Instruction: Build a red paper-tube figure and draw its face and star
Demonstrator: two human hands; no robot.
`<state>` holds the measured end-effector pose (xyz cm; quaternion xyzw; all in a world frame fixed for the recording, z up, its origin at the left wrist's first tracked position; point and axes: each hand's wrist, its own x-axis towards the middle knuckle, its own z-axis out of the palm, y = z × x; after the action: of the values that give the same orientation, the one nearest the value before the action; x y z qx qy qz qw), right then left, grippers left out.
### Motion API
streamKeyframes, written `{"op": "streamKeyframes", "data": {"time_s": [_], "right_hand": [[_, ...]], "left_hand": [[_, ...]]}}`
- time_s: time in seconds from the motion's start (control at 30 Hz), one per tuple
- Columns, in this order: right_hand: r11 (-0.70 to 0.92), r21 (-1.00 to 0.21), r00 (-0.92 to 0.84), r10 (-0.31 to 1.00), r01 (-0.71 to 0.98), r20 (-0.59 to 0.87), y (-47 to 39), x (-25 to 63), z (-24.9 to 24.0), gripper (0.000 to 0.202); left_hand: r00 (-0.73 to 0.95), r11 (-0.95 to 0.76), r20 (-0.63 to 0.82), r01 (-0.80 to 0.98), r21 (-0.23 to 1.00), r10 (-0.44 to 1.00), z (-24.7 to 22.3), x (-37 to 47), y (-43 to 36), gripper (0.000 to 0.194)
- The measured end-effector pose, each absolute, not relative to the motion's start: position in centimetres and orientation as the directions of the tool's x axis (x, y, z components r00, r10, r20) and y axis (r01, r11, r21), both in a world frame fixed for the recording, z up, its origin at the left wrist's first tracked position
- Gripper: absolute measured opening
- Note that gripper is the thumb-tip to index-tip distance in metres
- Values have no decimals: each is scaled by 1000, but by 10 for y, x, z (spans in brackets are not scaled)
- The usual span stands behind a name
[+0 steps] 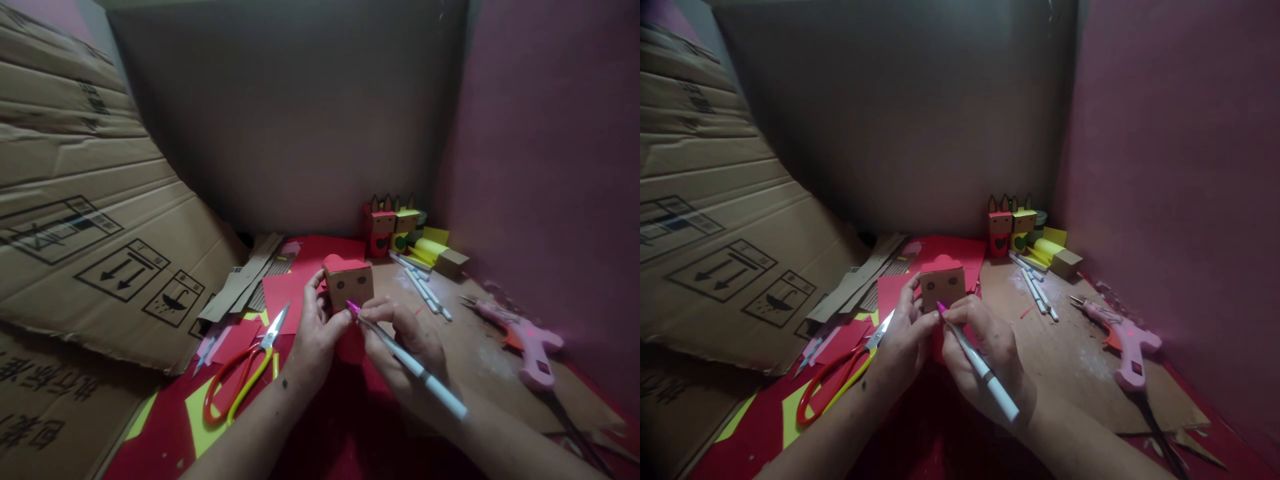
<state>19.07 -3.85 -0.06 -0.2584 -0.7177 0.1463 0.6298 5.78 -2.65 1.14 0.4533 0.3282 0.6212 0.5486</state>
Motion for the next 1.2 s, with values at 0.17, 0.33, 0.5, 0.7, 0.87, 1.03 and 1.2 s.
{"op": "streamKeyframes", "data": {"time_s": [0.17,0.33,0.5,0.7,0.87,1.03,1.2], "right_hand": [[821,-548,-87,565,163,821,-37,191,-2,27],[822,-547,-67,562,160,824,-36,191,-3,27],[824,-533,-71,553,191,830,-36,190,-2,26],[835,-524,-96,543,170,834,-37,192,-2,27],[822,-549,-92,565,152,820,-37,191,-2,26],[832,-537,-63,549,143,834,-36,190,-1,28],[834,-540,-52,548,116,835,-36,188,1,28]], "left_hand": [[38,-183,215,-394,900,976,9,56,-25,78],[46,-183,215,-377,908,975,6,54,-23,76],[52,-185,220,-378,907,974,5,54,-22,75],[35,-198,230,-390,899,973,5,55,-22,73],[43,-208,242,-380,901,969,3,54,-21,73],[45,-166,198,-385,908,979,8,54,-23,77],[36,-140,170,-416,898,985,14,56,-25,82]]}}
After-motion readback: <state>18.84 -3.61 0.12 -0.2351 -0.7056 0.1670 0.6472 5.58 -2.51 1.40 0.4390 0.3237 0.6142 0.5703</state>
